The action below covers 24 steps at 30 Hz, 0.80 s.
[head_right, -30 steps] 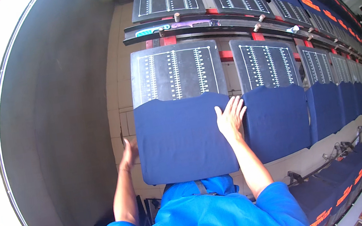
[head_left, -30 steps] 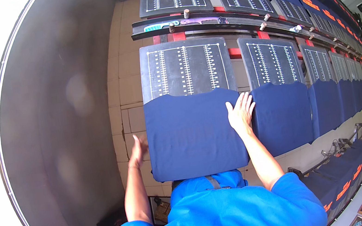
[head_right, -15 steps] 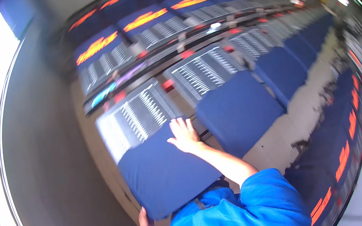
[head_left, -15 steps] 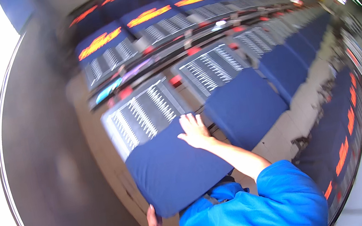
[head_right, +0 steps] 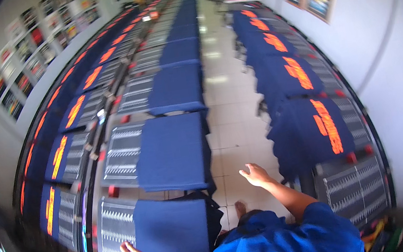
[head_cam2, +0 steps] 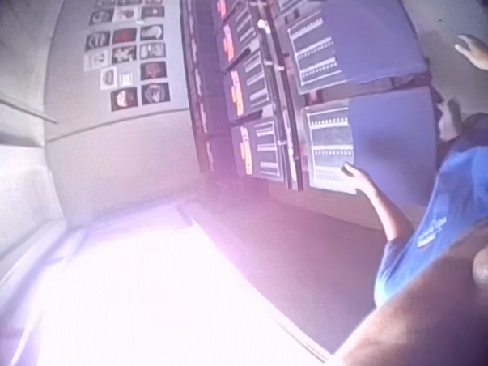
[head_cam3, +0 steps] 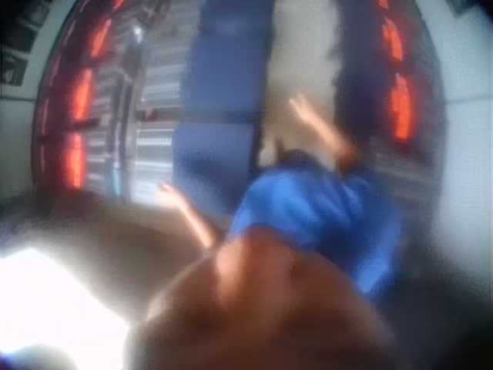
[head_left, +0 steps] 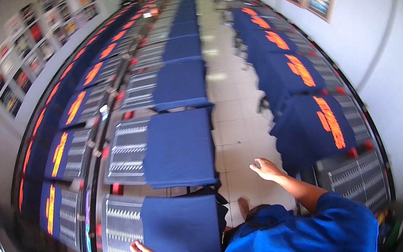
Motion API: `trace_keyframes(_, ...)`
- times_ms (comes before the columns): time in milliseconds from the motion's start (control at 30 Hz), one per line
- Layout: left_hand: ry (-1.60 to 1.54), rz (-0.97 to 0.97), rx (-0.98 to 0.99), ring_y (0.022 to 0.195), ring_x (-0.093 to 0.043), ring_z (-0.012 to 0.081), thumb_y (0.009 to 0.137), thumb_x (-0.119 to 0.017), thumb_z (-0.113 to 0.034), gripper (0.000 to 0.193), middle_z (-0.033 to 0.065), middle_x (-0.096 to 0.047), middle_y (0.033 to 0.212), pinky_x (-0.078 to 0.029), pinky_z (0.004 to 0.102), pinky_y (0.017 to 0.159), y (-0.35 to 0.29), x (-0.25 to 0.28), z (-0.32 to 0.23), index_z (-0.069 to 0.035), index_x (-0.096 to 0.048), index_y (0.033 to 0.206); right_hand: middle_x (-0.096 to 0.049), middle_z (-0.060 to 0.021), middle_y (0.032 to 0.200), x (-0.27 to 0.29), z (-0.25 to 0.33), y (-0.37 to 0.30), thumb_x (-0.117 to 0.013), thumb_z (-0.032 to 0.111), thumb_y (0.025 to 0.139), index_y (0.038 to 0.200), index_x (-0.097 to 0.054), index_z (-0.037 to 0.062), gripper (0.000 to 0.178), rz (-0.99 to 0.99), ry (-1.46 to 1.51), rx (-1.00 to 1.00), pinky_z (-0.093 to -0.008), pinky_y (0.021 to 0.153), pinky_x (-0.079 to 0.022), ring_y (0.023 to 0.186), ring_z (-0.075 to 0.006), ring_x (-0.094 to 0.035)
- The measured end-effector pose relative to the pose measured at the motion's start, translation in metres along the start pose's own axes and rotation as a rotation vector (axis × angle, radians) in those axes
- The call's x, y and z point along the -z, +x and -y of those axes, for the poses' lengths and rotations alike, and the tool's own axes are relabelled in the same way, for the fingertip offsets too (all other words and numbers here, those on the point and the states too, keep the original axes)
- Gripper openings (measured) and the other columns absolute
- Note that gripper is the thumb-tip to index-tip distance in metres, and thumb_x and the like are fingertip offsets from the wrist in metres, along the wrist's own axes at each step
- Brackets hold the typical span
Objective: The person places navy t-shirts onto flat screen-printing platens, aligning each shirt before moving to the next one in a long row.
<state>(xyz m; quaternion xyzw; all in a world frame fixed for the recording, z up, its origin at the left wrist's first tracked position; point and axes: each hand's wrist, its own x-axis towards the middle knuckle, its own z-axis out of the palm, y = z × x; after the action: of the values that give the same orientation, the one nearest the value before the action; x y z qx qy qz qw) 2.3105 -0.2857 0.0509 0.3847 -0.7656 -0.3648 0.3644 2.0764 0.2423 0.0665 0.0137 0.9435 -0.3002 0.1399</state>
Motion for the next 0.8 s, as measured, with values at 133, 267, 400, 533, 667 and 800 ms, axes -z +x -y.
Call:
trace_keyframes(133,-0.308,0.558,-0.125,0.083,-0.059,0.0184,0.100,-0.053,-0.018,0.022,0.0099,-0.062,0.091,-0.050,0.0324,0.078,-0.044,-0.148,-0.140,0.002,-0.062,0.101,-0.062,-0.0248,0.125,-0.006,-0.115,-0.063,-0.057,0.048,0.093,0.130,-0.054,-0.0056,0.065,-0.051,0.161,-0.191,-0.0430,0.100,-0.046,0.119,-0.0364,-0.059)
trace_keyframes(267,-0.518,1.252,-0.340,0.089,-0.062,0.0163,0.098,-0.058,-0.012,0.018,0.0096,-0.065,0.099,-0.050,0.0280,0.082,-0.167,-0.306,-0.226,0.003,-0.065,0.106,-0.066,-0.0263,0.116,0.004,-0.174,-0.100,-0.065,0.043,0.089,0.127,-0.054,-0.0095,0.066,-0.092,0.458,-0.289,-0.0397,0.094,-0.049,0.112,-0.0347,-0.064)
trace_keyframes(400,-0.506,1.838,-0.667,0.094,-0.065,0.0223,0.100,-0.054,-0.019,0.025,0.0133,-0.068,0.103,-0.050,0.0329,0.087,-0.311,-0.387,-0.334,0.001,-0.063,0.112,-0.048,-0.0304,0.139,-0.005,-0.232,-0.124,-0.071,0.046,0.085,0.143,-0.036,-0.0099,0.088,-0.343,0.906,-0.684,-0.0400,0.104,-0.043,0.128,-0.0356,-0.051)
trace_keyframes(533,-0.167,2.253,-0.997,0.099,-0.065,0.0336,0.100,-0.052,-0.037,0.039,0.0215,-0.067,0.105,-0.049,0.0434,0.088,-0.428,-0.435,-0.357,-0.003,-0.063,0.114,-0.024,-0.0277,0.155,-0.020,-0.294,-0.076,-0.079,0.034,0.080,0.157,0.001,0.0054,0.114,-0.732,0.908,-0.725,-0.0468,0.106,-0.042,0.132,-0.0358,-0.046)
trace_keyframes(667,-0.036,2.483,-1.175,0.098,-0.064,0.0393,0.095,-0.056,-0.031,0.032,0.0218,-0.067,0.101,-0.049,0.0473,0.086,-0.454,-0.425,-0.394,-0.003,-0.064,0.108,-0.039,-0.0182,0.145,-0.020,-0.306,-0.027,-0.083,0.005,0.074,0.154,-0.003,0.0027,0.113,-0.919,1.473,-0.365,-0.0381,0.077,-0.056,0.109,-0.0282,-0.059)
trace_keyframes(800,-0.134,2.634,-1.371,0.099,-0.063,0.0378,0.096,-0.056,-0.030,0.032,0.0190,-0.066,0.102,-0.049,0.0455,0.086,-0.477,-0.442,-0.463,-0.002,-0.061,0.110,-0.047,-0.0164,0.138,-0.005,-0.297,-0.034,-0.081,0.011,0.076,0.147,-0.028,0.0000,0.090,-0.643,1.161,-0.157,-0.0378,0.086,-0.050,0.109,-0.0258,-0.059)
